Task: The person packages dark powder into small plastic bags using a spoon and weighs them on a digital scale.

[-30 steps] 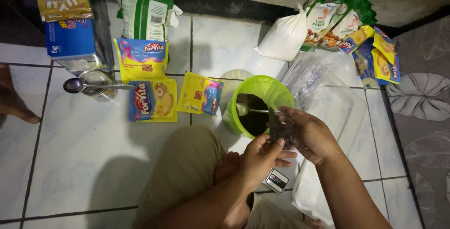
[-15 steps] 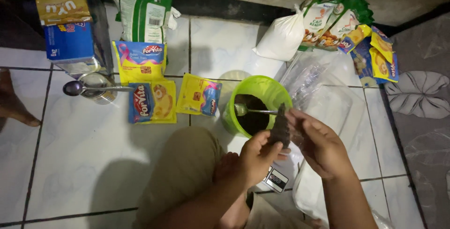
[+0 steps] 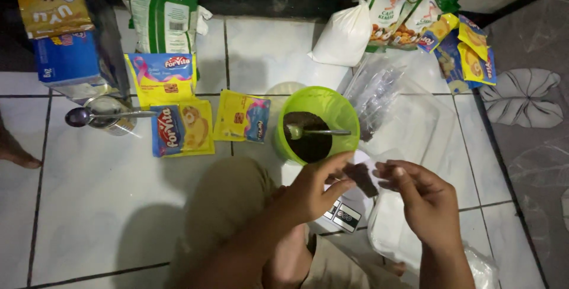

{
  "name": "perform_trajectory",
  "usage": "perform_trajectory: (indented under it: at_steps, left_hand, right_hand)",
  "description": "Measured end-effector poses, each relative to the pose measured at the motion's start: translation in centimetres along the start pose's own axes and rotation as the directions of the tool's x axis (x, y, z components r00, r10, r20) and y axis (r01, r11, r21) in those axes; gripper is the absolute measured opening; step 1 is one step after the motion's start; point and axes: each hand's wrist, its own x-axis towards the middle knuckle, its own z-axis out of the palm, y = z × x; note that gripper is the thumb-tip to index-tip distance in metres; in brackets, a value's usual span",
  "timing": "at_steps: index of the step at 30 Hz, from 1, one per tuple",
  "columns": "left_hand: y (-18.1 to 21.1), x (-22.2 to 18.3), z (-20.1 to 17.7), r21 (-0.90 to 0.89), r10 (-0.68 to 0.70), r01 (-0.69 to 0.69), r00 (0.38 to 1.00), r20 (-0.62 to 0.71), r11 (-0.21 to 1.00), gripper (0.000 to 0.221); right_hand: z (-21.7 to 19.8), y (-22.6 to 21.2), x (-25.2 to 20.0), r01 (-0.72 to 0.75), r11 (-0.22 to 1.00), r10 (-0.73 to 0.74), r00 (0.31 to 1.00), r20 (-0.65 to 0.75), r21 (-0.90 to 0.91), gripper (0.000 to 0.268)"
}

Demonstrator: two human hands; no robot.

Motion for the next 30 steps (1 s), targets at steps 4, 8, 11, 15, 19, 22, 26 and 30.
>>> perform_trajectory:
  at_steps: [4,8,11,15,19,22,26,30]
  left_hand:
    - [-0.7,-0.9,-1.1,0.283,0.202,-0.148,0.964,-0.171,0.947,0.038]
    - [0.4,-0.8,-2.0,0.412,0.220,0.029,0.810,-0.543,0.911,0.018]
    - [-0.8,-0.6,-2.6,0.395,0.252,0.000,0.769,-0.587,0.919,0.015]
    - [-1.8,0.1,-3.6,0.361,0.288,-0.068,0.745,-0.602,0.930,0.013]
    - [-2.3,-0.1,-3.5,0.356,0.248,-0.017,0.747,-0.617,0.934,0.014]
    - [-0.8,0.1,-3.4,0.326,0.222,-0.019,0.770,-0.598,0.945,0.014]
    - [-1.4,0.2,-3.4,0.301,0.249,-0.072,0.753,-0.609,0.951,0.012]
    - [-1.7,0.1,-3.4,0.285,0.245,-0.080,0.752,-0.613,0.955,0.012]
  right_hand:
    - [-1.8,2.4,-0.3,0.001,0.999,-0.004,0.997,-0.076,-0.046,0.024]
    - [-2.0,6.8,0.6,-0.178,0.979,0.156,0.968,-0.199,-0.098,0.023]
    - [-2.2,13.1,1.6,-0.274,0.960,0.281,0.933,-0.226,0.064,0.023]
    - [-0.7,17.9,2.3,-0.281,0.881,0.379,0.900,-0.214,0.380,0.019]
    - [-0.4,20.1,2.6,-0.289,0.823,0.425,0.885,-0.191,0.490,0.028]
    - [-0.6,19.9,1.9,-0.300,0.845,0.433,0.870,-0.236,0.443,0.033]
    - [-1.4,20.7,1.2,-0.337,0.898,0.426,0.827,-0.366,0.283,0.041]
    - [-1.2,20.1,1.0,-0.327,0.886,0.448,0.789,-0.421,0.330,0.049]
